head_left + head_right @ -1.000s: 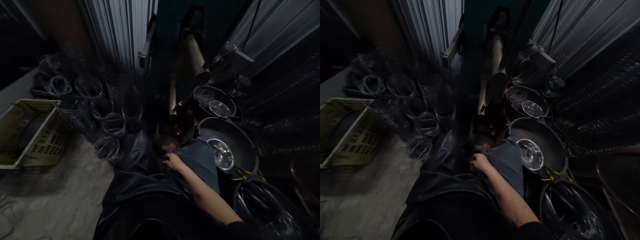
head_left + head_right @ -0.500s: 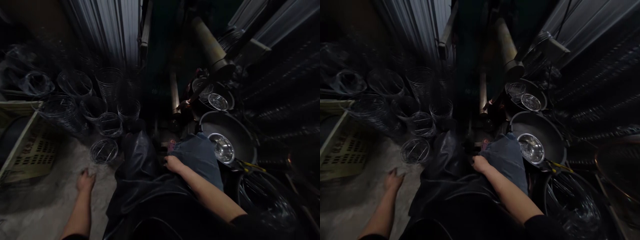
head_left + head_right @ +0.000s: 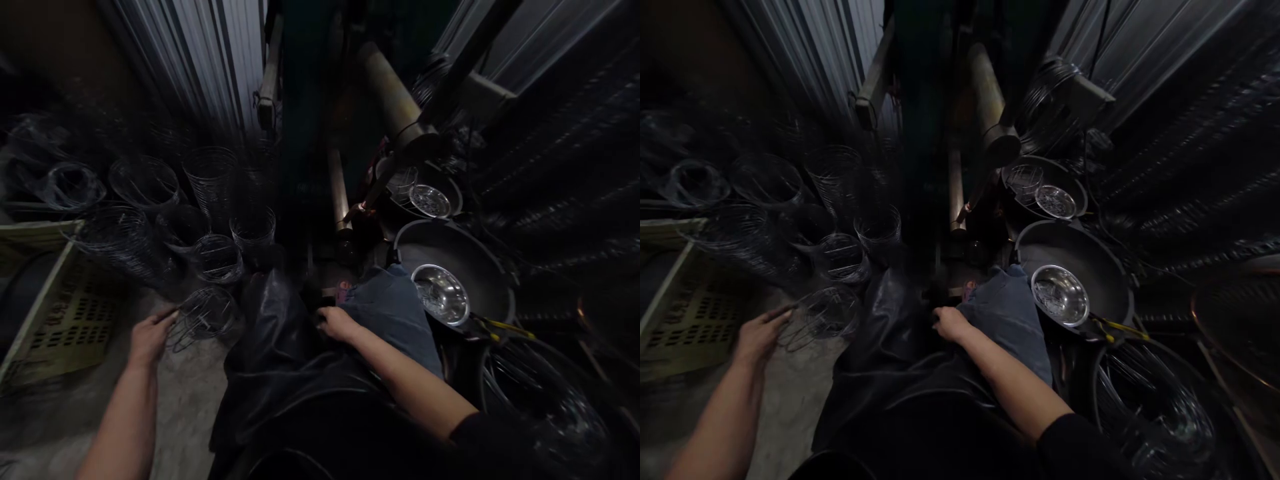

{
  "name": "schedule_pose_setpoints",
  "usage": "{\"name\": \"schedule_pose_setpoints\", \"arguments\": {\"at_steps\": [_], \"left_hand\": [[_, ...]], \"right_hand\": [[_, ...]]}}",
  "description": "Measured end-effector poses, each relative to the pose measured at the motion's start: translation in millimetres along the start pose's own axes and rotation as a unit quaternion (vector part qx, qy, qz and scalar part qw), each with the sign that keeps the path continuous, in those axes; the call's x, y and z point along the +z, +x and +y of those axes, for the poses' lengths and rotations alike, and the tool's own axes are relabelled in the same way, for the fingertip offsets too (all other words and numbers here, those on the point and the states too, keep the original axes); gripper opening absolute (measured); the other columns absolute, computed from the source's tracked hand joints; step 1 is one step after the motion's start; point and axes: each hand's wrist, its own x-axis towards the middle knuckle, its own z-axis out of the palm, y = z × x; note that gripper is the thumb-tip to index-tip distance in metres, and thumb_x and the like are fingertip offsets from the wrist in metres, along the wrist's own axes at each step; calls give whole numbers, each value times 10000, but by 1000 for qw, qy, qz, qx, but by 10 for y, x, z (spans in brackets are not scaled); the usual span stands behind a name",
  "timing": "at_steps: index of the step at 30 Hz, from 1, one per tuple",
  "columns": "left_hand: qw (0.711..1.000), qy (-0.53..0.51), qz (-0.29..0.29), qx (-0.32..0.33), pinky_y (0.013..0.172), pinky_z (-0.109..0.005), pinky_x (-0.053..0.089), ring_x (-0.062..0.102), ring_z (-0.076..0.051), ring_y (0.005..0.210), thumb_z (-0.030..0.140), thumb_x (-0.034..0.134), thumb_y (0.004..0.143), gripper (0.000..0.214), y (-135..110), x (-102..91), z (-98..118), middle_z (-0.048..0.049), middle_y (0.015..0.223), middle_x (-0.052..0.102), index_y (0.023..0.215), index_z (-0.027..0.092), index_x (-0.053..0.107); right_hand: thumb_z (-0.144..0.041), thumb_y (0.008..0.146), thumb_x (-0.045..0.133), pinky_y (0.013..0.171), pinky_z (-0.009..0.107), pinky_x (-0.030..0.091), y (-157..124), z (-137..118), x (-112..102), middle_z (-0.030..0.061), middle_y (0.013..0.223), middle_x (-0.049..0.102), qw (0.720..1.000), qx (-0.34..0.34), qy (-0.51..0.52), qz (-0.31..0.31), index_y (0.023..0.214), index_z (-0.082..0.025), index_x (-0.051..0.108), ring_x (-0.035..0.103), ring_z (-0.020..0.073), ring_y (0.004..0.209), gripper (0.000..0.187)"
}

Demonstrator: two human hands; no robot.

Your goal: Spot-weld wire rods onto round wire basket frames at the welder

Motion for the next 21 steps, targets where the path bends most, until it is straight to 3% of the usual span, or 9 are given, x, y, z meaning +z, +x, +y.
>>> {"name": "schedule_pose_setpoints", "arguments": {"at_steps": [3,5,8,11,14,18,20,21], "left_hand": [[986,-149,24,73,890,-333,503,599,-229,1051,355,647,664,239,-250,-333,522,2,1019,682,865,226,647],[966,-223,5,127,901,-272,496,584,-195,1081,273,698,588,187,-480,-422,965,42,1070,673,768,235,666],[935,-294,-47,192,790,-235,528,620,-187,942,187,756,515,198,-819,-350,1623,-8,946,701,709,193,716],[920,-329,-131,171,695,-227,543,643,-170,803,161,785,491,232,-1035,-86,2095,-34,858,710,714,158,722],[905,-366,-200,86,601,-210,537,643,-154,690,122,761,492,265,-1101,285,2310,-57,785,704,753,131,719],[887,-380,-260,13,510,-214,511,598,-126,563,102,684,542,240,-1129,762,2312,-48,695,660,782,121,696],[904,-339,-261,10,401,-193,428,514,-89,456,148,672,596,308,-1196,934,2242,-33,694,644,902,137,693],[925,-306,-223,19,363,-183,376,470,-73,420,187,672,624,362,-1251,1003,2197,-29,706,642,983,146,684]], "right_hand": [[-246,839,561,1048,296,365,-40,-119,-276,161,1373,527,994,-24,48,91,1425,-103,393,493,223,1272,626],[-329,779,650,1111,359,305,-141,-196,-521,182,1459,414,978,-53,101,175,1482,-92,267,390,257,1352,834],[-402,611,793,1162,444,210,-366,-267,-891,154,1533,289,936,-127,163,286,1504,-162,216,240,296,1423,1091],[-389,513,847,1172,461,175,-573,-221,-1137,112,1558,240,900,-186,211,333,1504,-236,218,182,293,1441,1184],[-381,481,861,1155,468,213,-690,-22,-1192,121,1532,292,878,-184,299,327,1489,-234,262,224,299,1425,1181],[-322,495,845,980,415,444,-734,321,-1024,102,1276,561,803,-159,496,289,1363,-207,442,546,244,1154,963],[-260,482,838,862,370,507,-746,443,-899,42,1046,641,771,-134,566,260,1281,-193,501,617,190,933,870],[-236,479,833,836,360,515,-758,486,-839,19,970,644,767,-112,577,259,1250,-188,518,618,176,872,833]]}}
